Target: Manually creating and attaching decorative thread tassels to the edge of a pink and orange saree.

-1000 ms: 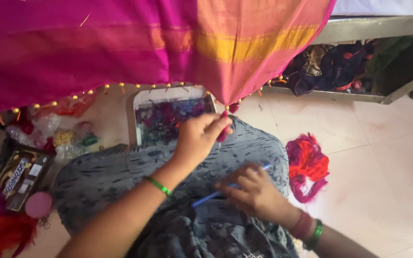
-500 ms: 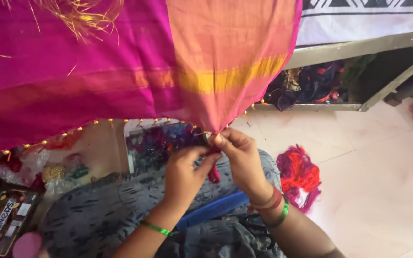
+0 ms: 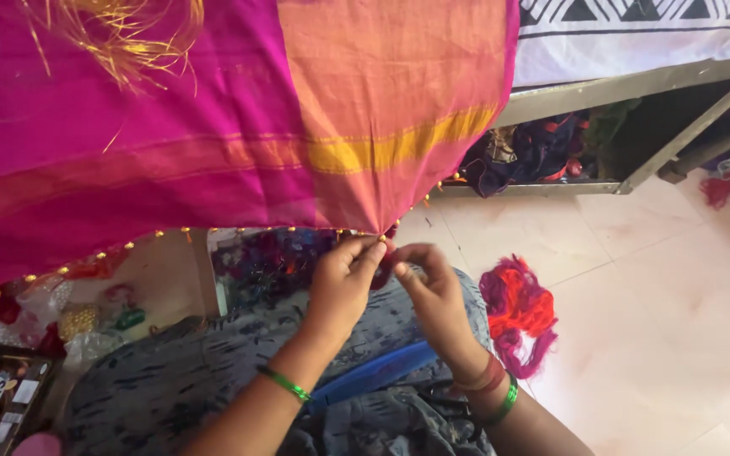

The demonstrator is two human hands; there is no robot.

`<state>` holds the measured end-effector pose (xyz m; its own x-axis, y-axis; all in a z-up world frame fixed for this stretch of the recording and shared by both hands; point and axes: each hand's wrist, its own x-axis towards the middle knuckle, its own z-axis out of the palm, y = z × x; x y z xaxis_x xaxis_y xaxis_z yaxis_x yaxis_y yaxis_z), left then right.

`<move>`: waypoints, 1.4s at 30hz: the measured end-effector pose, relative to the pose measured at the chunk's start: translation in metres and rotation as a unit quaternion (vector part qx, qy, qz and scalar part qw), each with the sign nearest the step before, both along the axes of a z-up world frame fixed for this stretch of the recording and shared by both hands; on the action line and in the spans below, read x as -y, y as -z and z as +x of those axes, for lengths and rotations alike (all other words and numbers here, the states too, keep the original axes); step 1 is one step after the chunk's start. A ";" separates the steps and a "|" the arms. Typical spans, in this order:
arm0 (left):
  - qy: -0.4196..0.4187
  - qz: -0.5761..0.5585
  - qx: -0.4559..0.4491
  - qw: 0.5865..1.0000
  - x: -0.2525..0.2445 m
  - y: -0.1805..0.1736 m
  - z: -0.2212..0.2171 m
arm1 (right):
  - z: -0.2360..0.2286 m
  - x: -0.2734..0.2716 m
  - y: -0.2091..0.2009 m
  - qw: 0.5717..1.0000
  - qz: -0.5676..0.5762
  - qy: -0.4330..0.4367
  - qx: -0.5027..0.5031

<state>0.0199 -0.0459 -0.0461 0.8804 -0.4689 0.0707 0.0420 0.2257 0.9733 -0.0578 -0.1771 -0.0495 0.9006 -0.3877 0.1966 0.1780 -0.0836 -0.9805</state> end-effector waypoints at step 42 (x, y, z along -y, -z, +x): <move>-0.124 0.065 0.244 0.960 -0.020 -0.029 -0.009 | 0.013 -0.011 0.005 0.996 0.050 -0.052 0.061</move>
<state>0.0108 -0.0255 -0.0169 0.8425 -0.2817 0.4591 -0.4661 0.0458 0.8835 -0.0449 -0.1656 -0.0547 0.9088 -0.3169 0.2715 0.2981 0.0375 -0.9538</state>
